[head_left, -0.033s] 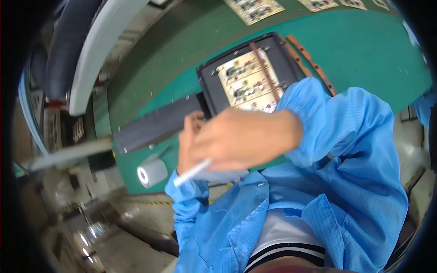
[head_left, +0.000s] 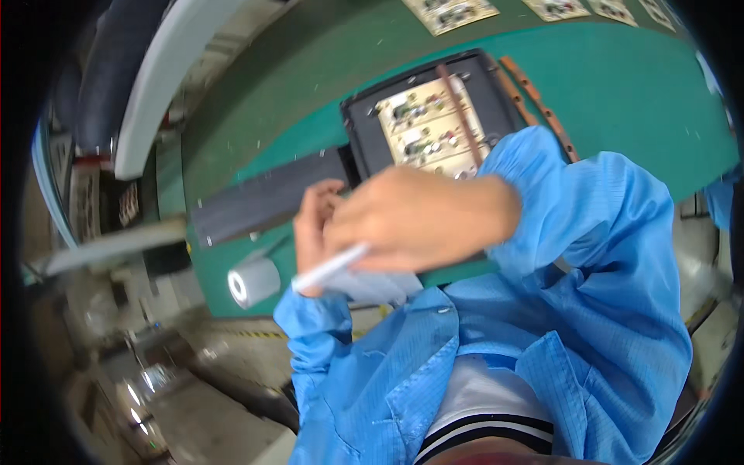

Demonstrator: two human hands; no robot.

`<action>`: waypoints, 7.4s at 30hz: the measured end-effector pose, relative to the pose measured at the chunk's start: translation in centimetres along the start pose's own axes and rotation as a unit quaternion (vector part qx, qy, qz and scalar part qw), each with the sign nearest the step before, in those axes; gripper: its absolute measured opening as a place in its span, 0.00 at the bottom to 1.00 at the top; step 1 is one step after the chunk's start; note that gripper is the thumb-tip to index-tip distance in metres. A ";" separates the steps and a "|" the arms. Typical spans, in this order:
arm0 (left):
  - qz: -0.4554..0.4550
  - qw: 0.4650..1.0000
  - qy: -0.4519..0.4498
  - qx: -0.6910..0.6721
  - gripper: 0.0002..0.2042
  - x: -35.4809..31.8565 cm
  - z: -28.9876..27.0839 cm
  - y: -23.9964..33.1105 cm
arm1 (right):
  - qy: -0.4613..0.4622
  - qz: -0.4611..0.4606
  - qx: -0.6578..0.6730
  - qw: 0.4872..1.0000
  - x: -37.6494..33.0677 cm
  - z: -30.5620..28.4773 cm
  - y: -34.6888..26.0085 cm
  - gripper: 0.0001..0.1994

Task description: Applying QR code labels to specific components on electronic circuit boards at an assembly station.

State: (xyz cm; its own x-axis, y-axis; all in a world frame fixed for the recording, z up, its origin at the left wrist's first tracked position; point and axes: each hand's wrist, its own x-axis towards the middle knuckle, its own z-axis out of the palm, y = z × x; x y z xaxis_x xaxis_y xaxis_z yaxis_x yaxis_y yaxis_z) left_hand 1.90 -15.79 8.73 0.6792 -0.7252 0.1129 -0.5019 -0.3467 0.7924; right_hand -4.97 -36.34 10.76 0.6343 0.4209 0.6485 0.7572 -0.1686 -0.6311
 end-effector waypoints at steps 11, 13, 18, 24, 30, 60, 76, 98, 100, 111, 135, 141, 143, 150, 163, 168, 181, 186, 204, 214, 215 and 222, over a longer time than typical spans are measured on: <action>-0.051 0.974 0.151 -0.163 0.08 -6.1 -1.1 1.8 | -0.130 0.175 -0.008 0.976 0.6 1.0 2.1 0.14; -0.052 0.975 0.152 -0.154 0.07 -6.8 -1.1 2.0 | -0.120 0.167 0.003 0.979 0.2 1.5 2.2 0.14; -0.041 0.962 0.197 -0.186 0.07 -7.7 -0.7 2.8 | -0.085 0.218 0.075 0.969 0.4 1.1 1.4 0.16; -0.060 0.939 0.234 -0.246 0.09 -8.0 0.2 2.6 | -0.185 0.223 0.026 0.957 0.4 0.4 1.2 0.11; -0.062 0.942 0.223 -0.243 0.09 -8.3 0.3 2.3 | -0.129 0.187 0.090 0.970 0.6 -0.9 2.0 0.06; -0.051 0.959 0.199 -0.194 0.18 -5.1 2.4 -2.7 | -0.093 0.183 0.062 0.977 -0.4 0.1 3.3 0.28; -0.065 0.949 0.248 -0.183 0.22 -4.1 2.4 -4.4 | -0.098 0.206 0.039 0.973 -0.9 0.6 4.2 0.36; -0.033 0.962 0.061 -0.263 0.17 -0.7 3.0 -8.0 | -0.138 0.341 -0.161 0.916 -7.7 -3.3 -0.3 0.27; -0.024 0.960 0.056 -0.274 0.17 -0.7 3.2 -8.5 | -0.049 -0.041 -0.296 0.953 -7.4 -2.0 2.8 0.29; -0.019 0.959 0.008 -0.282 0.18 -0.5 2.8 -8.2 | -0.182 0.341 -0.235 0.892 -5.7 -2.3 -1.4 0.33; -0.015 0.925 -0.045 -0.377 0.15 -0.9 2.6 -9.0 | -0.181 0.390 -0.262 0.864 -2.1 -3.4 1.1 0.29; 0.003 0.929 -0.048 -0.368 0.15 -0.7 2.7 -9.1 | -0.182 0.372 -0.375 0.830 -2.3 -3.1 0.7 0.33; -0.003 0.924 -0.043 -0.379 0.14 -1.0 2.7 -9.0 | -0.188 0.336 -0.454 0.803 -1.3 -3.3 0.4 0.35; -0.001 0.929 -0.054 -0.365 0.15 -0.6 2.4 -8.6 | -0.171 0.232 -0.458 0.841 -2.0 -6.3 2.5 0.34; -0.011 0.939 -0.034 -0.341 0.16 -0.8 2.5 -8.7 | -0.112 0.402 -0.311 0.854 -1.8 -6.3 4.1 0.28; -0.002 0.946 -0.029 -0.323 0.17 -0.9 2.4 -8.9 | -0.127 0.231 -0.528 0.807 -1.7 -6.2 4.2 0.31; -0.010 0.942 -0.025 -0.334 0.17 -1.0 2.6 -8.8 | -0.125 0.344 -0.361 0.858 -0.7 -9.0 7.0 0.10; -0.007 0.941 -0.023 -0.337 0.16 -1.0 2.6 -8.9 | -0.146 0.310 -0.408 0.846 -0.4 -8.6 7.2 0.10; -0.014 0.945 -0.036 -0.326 0.17 -0.8 2.2 -8.3 | -0.085 0.429 -0.523 0.731 -1.9 -9.1 6.8 0.19; -0.021 0.944 -0.023 -0.327 0.16 -0.9 2.1 -8.1 | 0.123 0.464 -0.362 0.799 -5.8 -13.2 4.3 0.11; -0.023 0.945 -0.026 -0.324 0.16 -0.8 2.1 -8.1 | 0.074 0.493 -0.351 0.793 -6.2 -13.8 3.8 0.12; -0.012 0.952 -0.029 -0.304 0.16 -0.8 2.0 -8.1 | 0.047 0.344 -0.381 0.857 -5.8 -10.2 4.1 0.15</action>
State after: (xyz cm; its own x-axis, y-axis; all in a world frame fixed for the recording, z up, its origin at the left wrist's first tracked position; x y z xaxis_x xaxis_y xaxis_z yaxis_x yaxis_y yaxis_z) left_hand 4.35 -13.60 0.98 0.6468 -0.7594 0.0699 -0.0711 0.0313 0.9970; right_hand -3.94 -48.59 8.69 0.9542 -0.0805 0.2883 0.0573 -0.8963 -0.4397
